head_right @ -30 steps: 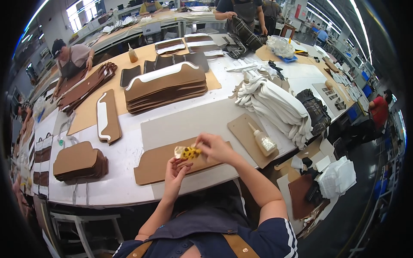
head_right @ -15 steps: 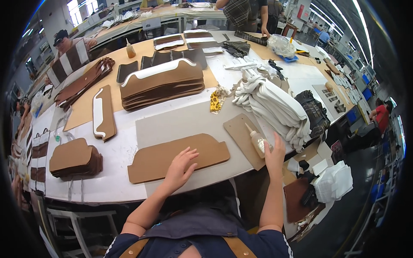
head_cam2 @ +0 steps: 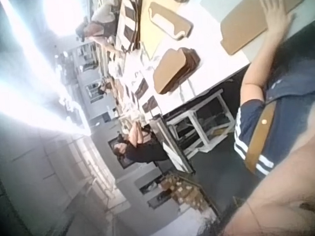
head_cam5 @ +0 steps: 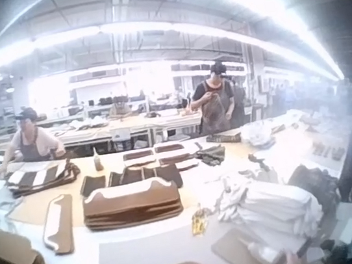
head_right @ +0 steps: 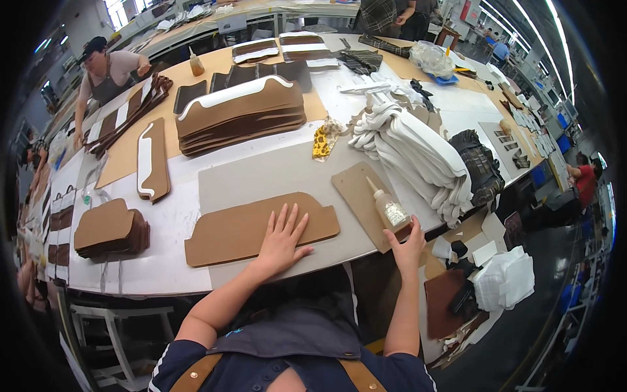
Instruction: Applying glue and attaching white material components to brown leather pieces at a workshop table.
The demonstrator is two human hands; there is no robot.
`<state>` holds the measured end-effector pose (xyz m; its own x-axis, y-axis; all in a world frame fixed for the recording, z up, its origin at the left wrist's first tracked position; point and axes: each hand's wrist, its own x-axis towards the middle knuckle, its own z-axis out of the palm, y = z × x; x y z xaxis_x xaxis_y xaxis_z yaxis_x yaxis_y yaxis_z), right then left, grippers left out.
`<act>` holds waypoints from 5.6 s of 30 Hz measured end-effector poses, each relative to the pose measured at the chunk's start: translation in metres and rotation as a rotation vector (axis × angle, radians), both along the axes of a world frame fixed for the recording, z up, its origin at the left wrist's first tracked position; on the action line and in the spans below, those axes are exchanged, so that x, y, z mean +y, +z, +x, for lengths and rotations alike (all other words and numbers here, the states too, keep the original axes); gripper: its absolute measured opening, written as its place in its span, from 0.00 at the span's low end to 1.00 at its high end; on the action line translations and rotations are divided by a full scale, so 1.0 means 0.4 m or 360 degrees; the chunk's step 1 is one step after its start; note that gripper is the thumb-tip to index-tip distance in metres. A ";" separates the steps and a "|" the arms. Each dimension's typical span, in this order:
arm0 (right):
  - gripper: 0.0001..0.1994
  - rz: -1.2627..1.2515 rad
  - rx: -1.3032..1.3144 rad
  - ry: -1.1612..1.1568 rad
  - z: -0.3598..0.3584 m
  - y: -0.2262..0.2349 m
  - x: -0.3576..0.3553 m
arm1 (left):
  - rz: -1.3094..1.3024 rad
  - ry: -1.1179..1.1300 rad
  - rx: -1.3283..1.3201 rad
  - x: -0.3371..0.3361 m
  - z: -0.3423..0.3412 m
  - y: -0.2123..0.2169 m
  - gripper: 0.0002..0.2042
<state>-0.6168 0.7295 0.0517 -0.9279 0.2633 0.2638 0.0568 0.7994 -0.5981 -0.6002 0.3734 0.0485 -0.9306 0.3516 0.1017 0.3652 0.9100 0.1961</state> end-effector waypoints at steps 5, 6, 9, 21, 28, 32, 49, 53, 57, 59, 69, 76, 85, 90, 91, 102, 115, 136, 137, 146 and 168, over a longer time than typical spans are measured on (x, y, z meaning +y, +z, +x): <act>0.47 0.0236 0.0158 0.0017 -0.029 -0.008 -0.021 | -0.0010 0.0011 -0.0027 0.003 0.001 -0.001 0.45; 0.45 0.0180 0.0087 -0.0005 -0.034 0.003 -0.030 | -0.0010 0.0012 -0.0024 0.002 0.000 0.000 0.45; 0.41 -0.0072 0.0045 -0.0047 -0.051 -0.004 -0.016 | -0.0020 0.0010 -0.0045 0.004 0.000 0.004 0.45; 0.22 -0.2689 0.0325 0.0430 -0.026 0.071 0.008 | 0.0288 0.0053 0.0045 0.041 -0.106 0.010 0.41; 0.26 -0.2617 0.0436 0.0335 -0.041 0.016 0.050 | 0.0084 0.0040 0.0015 0.064 -0.108 -0.009 0.41; 0.28 -0.2331 0.0556 0.0276 -0.044 0.034 0.001 | 0.0232 0.0077 -0.0163 0.059 -0.131 -0.005 0.42; 0.26 -0.2356 0.0423 0.0384 -0.025 0.085 -0.065 | 0.0326 -0.0337 -0.0087 0.103 -0.016 0.010 0.38; 0.25 -0.2474 0.0386 0.0476 -0.034 0.080 -0.064 | 0.1568 -0.0747 -0.1083 0.078 -0.032 0.064 0.34; 0.24 -0.2473 0.0368 0.0451 -0.023 0.104 -0.087 | 0.0345 0.0123 0.0211 0.078 -0.070 0.042 0.39; 0.24 -0.2403 0.0364 0.0447 -0.017 0.104 -0.090 | 0.0260 0.0095 0.0113 0.080 -0.052 0.023 0.40; 0.27 -0.2096 0.0476 0.0466 0.004 0.129 -0.131 | 0.0671 -0.0110 0.0063 0.069 -0.061 0.047 0.31; 0.29 -0.1979 0.0474 0.0336 0.005 0.098 -0.146 | 0.0444 -0.0845 -0.0315 0.097 0.010 0.033 0.33; 0.35 -0.1469 0.0432 0.0457 0.033 0.096 -0.186 | 0.1932 0.0120 -0.0523 -0.251 -0.015 0.193 0.19; 0.32 -0.1241 0.0422 0.0471 0.031 0.091 -0.189 | 0.1956 0.0898 0.0069 -0.568 -0.001 0.141 0.21; 0.31 -0.1134 0.0427 0.0462 0.031 0.089 -0.186 | 0.1937 0.1003 0.0095 -0.616 0.013 0.128 0.20; 0.28 -0.1085 0.0467 0.0405 0.029 0.094 -0.211 | 0.2353 0.1177 0.0261 -0.777 0.052 -0.053 0.15; 0.28 -0.0982 0.0525 0.0490 0.036 0.085 -0.226 | 0.2076 0.1201 0.0263 -0.765 0.050 -0.051 0.15; 0.29 -0.0615 0.0677 0.0664 0.039 0.089 -0.244 | 0.1982 0.1199 0.0267 -0.765 0.052 -0.061 0.14; 0.29 -0.0615 0.0677 0.0665 0.041 0.089 -0.245 | 0.1988 0.1194 0.0269 -0.766 0.052 -0.062 0.14; 0.30 -0.0524 0.0751 0.0749 0.048 0.083 -0.265 | 0.1976 0.1187 0.0256 -0.768 0.053 -0.062 0.14; 0.30 -0.0399 0.0866 0.0957 0.009 0.066 -0.335 | 0.2005 0.1180 0.0264 -0.753 0.053 -0.045 0.15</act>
<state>-0.6131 0.5957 0.0782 -0.6894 -0.1239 0.7137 -0.6824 0.4415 -0.5826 -0.5791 0.0723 0.0306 -0.8019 -0.5902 0.0934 -0.0018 0.1586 0.9873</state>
